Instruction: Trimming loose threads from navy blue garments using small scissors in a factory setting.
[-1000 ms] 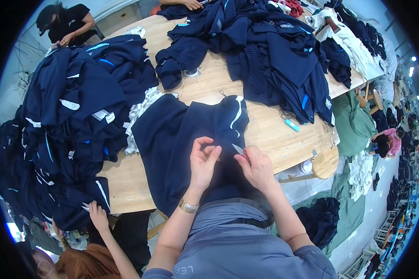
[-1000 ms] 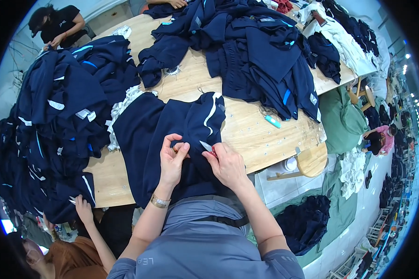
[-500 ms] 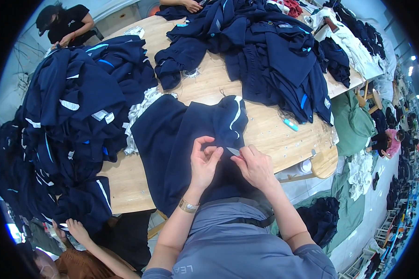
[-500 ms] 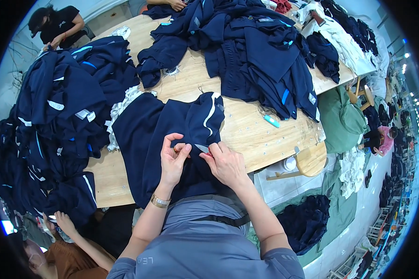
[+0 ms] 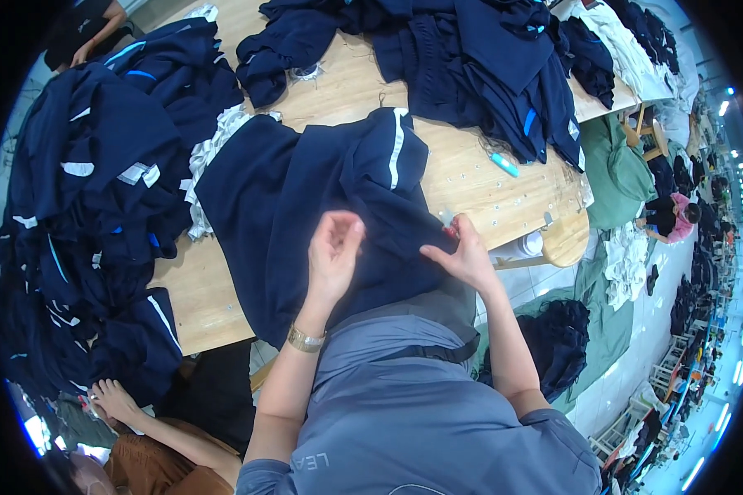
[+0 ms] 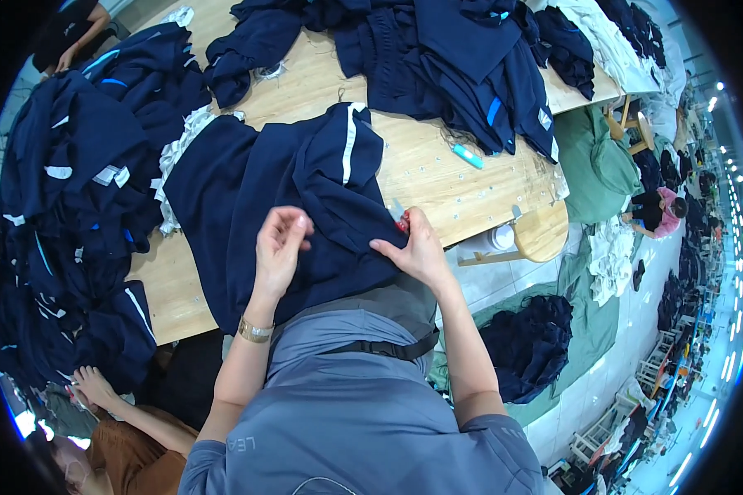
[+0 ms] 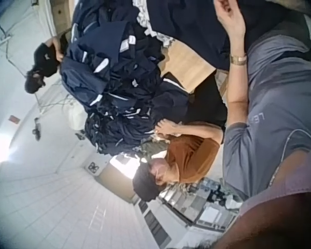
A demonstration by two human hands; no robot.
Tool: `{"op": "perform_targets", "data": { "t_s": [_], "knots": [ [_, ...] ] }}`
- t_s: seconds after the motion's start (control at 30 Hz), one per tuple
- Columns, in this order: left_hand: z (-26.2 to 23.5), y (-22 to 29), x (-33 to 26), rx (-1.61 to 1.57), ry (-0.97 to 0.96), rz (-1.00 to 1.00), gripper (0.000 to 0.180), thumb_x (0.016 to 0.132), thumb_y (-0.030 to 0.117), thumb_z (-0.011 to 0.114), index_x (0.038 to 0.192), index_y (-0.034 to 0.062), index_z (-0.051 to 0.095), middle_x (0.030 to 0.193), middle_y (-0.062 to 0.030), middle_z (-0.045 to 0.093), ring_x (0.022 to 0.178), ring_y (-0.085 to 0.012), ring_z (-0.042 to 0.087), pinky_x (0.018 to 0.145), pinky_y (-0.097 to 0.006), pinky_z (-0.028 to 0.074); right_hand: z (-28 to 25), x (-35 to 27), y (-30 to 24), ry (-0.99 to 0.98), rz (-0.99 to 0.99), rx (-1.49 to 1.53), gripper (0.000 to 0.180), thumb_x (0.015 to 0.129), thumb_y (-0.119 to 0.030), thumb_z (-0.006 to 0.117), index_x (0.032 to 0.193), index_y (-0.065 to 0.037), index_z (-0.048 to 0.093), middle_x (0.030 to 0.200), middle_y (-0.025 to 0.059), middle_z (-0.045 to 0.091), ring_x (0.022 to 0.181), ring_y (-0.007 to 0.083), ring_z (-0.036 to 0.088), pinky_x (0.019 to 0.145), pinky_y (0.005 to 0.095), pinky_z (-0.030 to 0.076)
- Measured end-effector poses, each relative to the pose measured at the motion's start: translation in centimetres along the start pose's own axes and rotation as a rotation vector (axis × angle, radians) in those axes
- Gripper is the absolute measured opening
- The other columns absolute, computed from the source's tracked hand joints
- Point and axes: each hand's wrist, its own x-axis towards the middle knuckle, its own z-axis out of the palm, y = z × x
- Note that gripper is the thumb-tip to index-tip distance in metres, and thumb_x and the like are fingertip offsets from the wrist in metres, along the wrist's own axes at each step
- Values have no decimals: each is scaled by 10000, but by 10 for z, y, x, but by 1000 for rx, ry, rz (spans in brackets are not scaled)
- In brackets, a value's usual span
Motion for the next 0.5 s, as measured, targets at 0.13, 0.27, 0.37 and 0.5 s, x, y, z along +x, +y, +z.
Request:
{"op": "perform_targets", "data": {
  "t_s": [0.13,0.27,0.37,0.5],
  "knots": [
    [14,10,-29,-68,-502,-581,417,942,372,439,855,0,606,683,-39,596,615,-100,598,487,-185,459,6,-4,8,-157,184,74,342,730,-99,724,814,-39,397,716,59,490,686,153,512,620,262,413],
    [28,1,-51,-84,-690,-675,542,944,455,375,1113,-37,529,854,-91,604,727,-96,581,571,-197,472,4,1,-27,16,402,961,320,777,8,662,769,-135,377,716,-55,441,631,24,421,554,173,354],
    [39,13,-59,-349,-484,-709,461,942,436,399,1048,4,518,890,-75,586,728,-101,571,567,-212,473,-1,7,-46,79,416,1258,321,788,12,649,769,-132,364,724,-35,453,646,36,440,571,174,366],
    [32,4,-59,-679,-137,-612,295,934,365,468,878,82,528,819,-11,559,666,-84,536,496,-198,405,-1,12,-60,122,352,1374,309,802,4,644,798,-127,364,719,-37,432,640,37,435,579,182,381]
  ]
}}
